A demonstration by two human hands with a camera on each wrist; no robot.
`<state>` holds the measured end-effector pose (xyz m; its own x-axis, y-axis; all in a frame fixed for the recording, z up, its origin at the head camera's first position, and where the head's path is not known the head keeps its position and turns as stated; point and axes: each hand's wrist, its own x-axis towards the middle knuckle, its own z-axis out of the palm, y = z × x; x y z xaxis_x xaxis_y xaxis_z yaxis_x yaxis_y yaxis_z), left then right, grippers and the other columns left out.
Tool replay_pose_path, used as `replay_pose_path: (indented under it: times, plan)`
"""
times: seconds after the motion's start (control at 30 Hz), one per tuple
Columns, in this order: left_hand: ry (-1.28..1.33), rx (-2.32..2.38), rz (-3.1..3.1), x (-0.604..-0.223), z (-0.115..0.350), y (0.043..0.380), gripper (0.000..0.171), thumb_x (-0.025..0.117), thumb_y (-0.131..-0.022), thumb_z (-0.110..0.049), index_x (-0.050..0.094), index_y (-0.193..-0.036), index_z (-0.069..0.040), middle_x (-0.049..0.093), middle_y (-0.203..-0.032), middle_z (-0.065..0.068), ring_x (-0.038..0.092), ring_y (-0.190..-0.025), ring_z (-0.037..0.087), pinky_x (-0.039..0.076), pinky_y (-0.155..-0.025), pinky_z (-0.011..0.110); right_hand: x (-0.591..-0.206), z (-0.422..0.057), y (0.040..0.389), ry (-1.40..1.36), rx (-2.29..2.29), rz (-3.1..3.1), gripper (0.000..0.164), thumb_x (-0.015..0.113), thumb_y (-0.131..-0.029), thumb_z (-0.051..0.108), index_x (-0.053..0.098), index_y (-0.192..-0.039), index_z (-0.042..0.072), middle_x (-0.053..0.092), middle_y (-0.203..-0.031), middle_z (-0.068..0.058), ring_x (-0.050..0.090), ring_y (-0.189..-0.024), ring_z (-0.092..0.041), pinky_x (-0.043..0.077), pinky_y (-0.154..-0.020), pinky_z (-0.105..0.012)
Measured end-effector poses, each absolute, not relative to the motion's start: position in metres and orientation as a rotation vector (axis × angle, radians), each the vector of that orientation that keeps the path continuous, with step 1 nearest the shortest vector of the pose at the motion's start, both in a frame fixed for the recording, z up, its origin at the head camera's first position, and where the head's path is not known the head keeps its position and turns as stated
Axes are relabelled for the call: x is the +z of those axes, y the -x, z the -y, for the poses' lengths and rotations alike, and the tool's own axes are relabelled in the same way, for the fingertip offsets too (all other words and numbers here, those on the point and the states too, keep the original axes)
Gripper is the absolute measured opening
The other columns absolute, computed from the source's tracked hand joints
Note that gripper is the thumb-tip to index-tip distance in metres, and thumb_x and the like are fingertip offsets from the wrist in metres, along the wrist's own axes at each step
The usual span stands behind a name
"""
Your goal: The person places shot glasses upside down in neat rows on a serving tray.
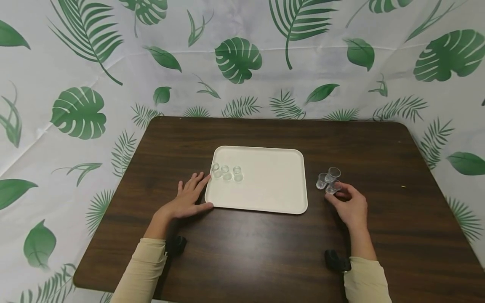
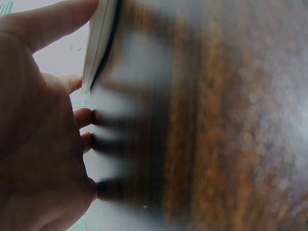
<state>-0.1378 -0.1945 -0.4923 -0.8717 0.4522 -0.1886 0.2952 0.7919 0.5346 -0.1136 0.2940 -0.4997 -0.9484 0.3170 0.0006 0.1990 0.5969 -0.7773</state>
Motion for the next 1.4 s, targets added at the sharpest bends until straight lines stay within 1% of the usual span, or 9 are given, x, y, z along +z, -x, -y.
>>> replay_pose_path:
  times: [0.1, 0.23, 0.43, 0.53, 0.67, 0.87, 1.03, 1.1, 1.4]
  plan:
    - [-0.573, 0.727, -2.674, -0.492, 0.195, 0.137, 0.09, 0.061, -0.093, -0.05, 0.012, -0.16, -0.015, 0.005, -0.163, 0.017, -0.005, -0.148, 0.036, -0.008, -0.107, 0.069, -0.5, -0.295, 0.113, 0.422, 1.302, 2.669, 0.048, 0.08, -0.084, 0.022, 0.064, -0.122, -0.001, 0.064, -0.11, -0.005, 0.055, -0.083, 0.004, 0.041, -0.065, -0.012]
    - [-0.569, 0.727, -2.673, -0.494, 0.195, 0.138, 0.091, 0.061, -0.092, -0.052, 0.01, -0.16, -0.016, 0.004, -0.163, 0.016, -0.007, -0.149, 0.035, -0.009, -0.107, 0.068, -0.501, -0.295, 0.113, 0.416, 1.305, 2.661, 0.046, 0.08, -0.084, 0.021, 0.064, -0.121, -0.002, 0.064, -0.11, -0.006, 0.054, -0.082, 0.005, 0.041, -0.067, -0.011]
    - [-0.565, 0.721, -2.678, -0.496, 0.195, 0.138, 0.091, 0.06, -0.093, -0.053, 0.009, -0.16, -0.017, 0.003, -0.163, 0.015, -0.008, -0.149, 0.034, -0.01, -0.107, 0.067, -0.503, -0.295, 0.114, 0.427, 1.305, 2.643, 0.045, 0.079, -0.085, 0.022, 0.065, -0.12, -0.001, 0.065, -0.102, 0.001, 0.053, -0.08, 0.006, 0.04, -0.067, -0.012]
    - [-0.558, 0.721, -2.679, -0.499, 0.196, 0.138, 0.092, 0.06, -0.092, -0.054, 0.009, -0.16, -0.017, 0.003, -0.163, 0.015, -0.008, -0.149, 0.034, -0.01, -0.107, 0.067, -0.504, -0.295, 0.114, 0.428, 1.299, 2.638, 0.044, 0.079, -0.085, 0.023, 0.066, -0.12, -0.001, 0.064, -0.101, 0.003, 0.053, -0.08, 0.007, 0.04, -0.068, -0.012]
    - [-0.555, 0.718, -2.684, -0.503, 0.198, 0.139, 0.093, 0.058, -0.091, -0.058, 0.008, -0.16, -0.019, 0.002, -0.164, 0.013, -0.008, -0.149, 0.032, -0.01, -0.107, 0.067, -0.505, -0.294, 0.115, 0.424, 1.299, 2.637, 0.044, 0.079, -0.085, 0.023, 0.066, -0.12, 0.0, 0.065, -0.103, 0.001, 0.053, -0.081, 0.006, 0.04, -0.069, -0.014]
    - [-0.565, 0.711, -2.685, -0.501, 0.197, 0.139, 0.092, 0.056, -0.092, -0.058, 0.007, -0.16, -0.02, 0.002, -0.164, 0.013, -0.008, -0.149, 0.033, -0.009, -0.107, 0.067, -0.504, -0.294, 0.114, 0.452, 1.294, 2.648, 0.045, 0.077, -0.087, 0.026, 0.065, -0.122, 0.0, 0.064, -0.107, -0.002, 0.053, -0.083, 0.004, 0.039, -0.071, -0.015]
    - [-0.576, 0.725, -2.676, -0.496, 0.194, 0.139, 0.092, 0.057, -0.092, -0.056, 0.009, -0.16, -0.017, 0.004, -0.163, 0.016, -0.005, -0.149, 0.036, -0.008, -0.107, 0.068, -0.504, -0.294, 0.113, 0.464, 1.307, 2.647, 0.046, 0.076, -0.087, 0.026, 0.064, -0.123, -0.001, 0.063, -0.114, -0.009, 0.053, -0.084, 0.004, 0.039, -0.071, -0.015]
    - [-0.58, 0.723, -2.681, -0.494, 0.194, 0.138, 0.092, 0.058, -0.092, -0.055, 0.011, -0.16, -0.015, 0.005, -0.163, 0.017, -0.004, -0.148, 0.037, -0.007, -0.106, 0.069, -0.504, -0.294, 0.113, 0.472, 1.317, 2.643, 0.046, 0.076, -0.087, 0.026, 0.064, -0.123, -0.001, 0.063, -0.115, -0.008, 0.053, -0.084, 0.005, 0.039, -0.072, -0.014]
    - [-0.572, 0.7, -2.682, -0.492, 0.194, 0.138, 0.092, 0.059, -0.092, -0.055, 0.01, -0.16, -0.016, 0.004, -0.163, 0.015, -0.005, -0.149, 0.036, -0.007, -0.107, 0.069, -0.504, -0.293, 0.113, 0.476, 1.343, 2.6, 0.045, 0.078, -0.086, 0.022, 0.064, -0.122, -0.001, 0.062, -0.112, 0.0, 0.053, -0.084, 0.005, 0.04, -0.07, -0.011]
